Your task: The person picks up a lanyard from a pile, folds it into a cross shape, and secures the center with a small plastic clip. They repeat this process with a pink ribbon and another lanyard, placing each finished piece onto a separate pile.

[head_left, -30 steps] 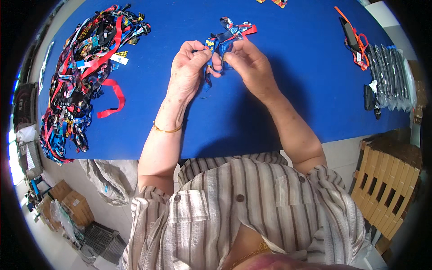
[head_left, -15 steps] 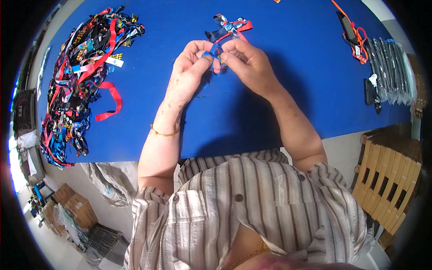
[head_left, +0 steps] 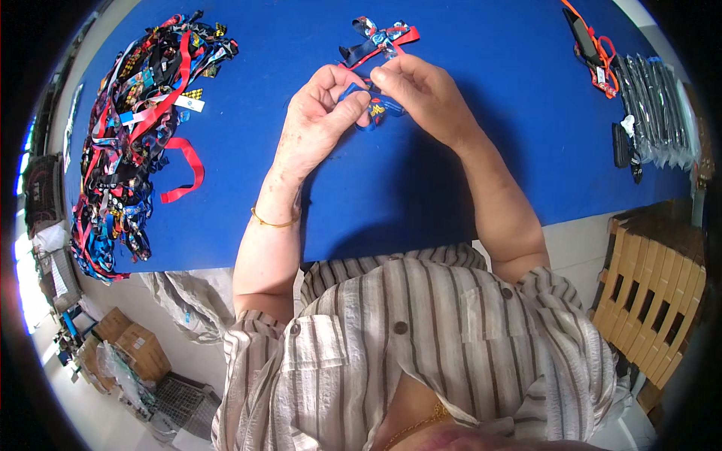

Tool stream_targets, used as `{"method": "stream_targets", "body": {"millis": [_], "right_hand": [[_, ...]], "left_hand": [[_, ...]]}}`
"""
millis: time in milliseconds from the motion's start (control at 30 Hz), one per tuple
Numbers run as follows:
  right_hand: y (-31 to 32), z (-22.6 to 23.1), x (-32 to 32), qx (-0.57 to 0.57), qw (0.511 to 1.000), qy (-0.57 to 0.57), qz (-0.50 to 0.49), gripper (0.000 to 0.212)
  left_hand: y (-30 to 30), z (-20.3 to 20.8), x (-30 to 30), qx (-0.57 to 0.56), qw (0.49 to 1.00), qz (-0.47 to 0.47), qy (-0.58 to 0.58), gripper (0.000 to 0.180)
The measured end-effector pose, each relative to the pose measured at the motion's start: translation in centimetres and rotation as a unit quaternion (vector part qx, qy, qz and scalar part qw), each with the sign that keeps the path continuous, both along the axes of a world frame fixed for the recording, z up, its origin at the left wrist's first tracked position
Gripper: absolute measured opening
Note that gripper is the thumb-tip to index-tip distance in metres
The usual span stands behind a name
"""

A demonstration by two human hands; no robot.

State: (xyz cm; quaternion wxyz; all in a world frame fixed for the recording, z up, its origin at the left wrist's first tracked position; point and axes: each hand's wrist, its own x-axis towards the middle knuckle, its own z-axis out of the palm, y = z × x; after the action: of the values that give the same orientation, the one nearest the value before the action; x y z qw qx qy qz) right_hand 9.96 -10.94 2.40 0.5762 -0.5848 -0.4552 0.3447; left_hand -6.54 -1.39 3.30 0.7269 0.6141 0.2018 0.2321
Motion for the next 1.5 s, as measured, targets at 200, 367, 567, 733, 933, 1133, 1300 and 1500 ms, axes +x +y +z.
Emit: {"method": "stream_targets", "body": {"millis": [200,367,567,733,933,1133,1300,1500], "right_hand": [[0.3,-0.1,-0.2,-0.051,0.998,0.027,0.037,0.023],[0.5,-0.9,-0.2,0.005,1.0,0.027,0.011,0.019],[0.6,-0.6,-0.8,-0.039,0.992,0.1,0.059,0.02],[0.6,-0.9,-0.7,-0.011,0.999,0.052,0.007,0.014],[0.4,-0.2,-1.0,0.15,0.98,-0.125,-0.049,0.007],[0.3,0.2,-0.2,0.222,0.945,-0.235,0.041,0.02],[0.3,0.3,-0.2,0.236,0.934,-0.264,0.052,0.018],[-0.1,0.2,0.2,0.159,0.946,-0.271,0.079,0.017]], "left_hand": [[0.1,0.1,0.0,-0.02,1.0,-0.02,-0.003,0.011],[0.3,0.0,0.1,-0.009,1.0,-0.024,0.013,0.012],[-0.2,0.4,0.1,0.008,0.999,-0.026,0.019,0.01],[0.4,-0.5,0.0,-0.017,1.0,-0.02,0.002,0.009],[0.7,-1.0,0.3,-0.076,0.996,0.004,-0.05,0.009],[1.4,-1.1,-0.4,-0.125,0.989,-0.006,-0.084,0.008],[2.5,-1.5,-1.1,-0.175,0.982,-0.019,-0.074,0.012],[2.5,-1.1,-0.9,-0.142,0.986,-0.056,-0.065,0.012]]}}
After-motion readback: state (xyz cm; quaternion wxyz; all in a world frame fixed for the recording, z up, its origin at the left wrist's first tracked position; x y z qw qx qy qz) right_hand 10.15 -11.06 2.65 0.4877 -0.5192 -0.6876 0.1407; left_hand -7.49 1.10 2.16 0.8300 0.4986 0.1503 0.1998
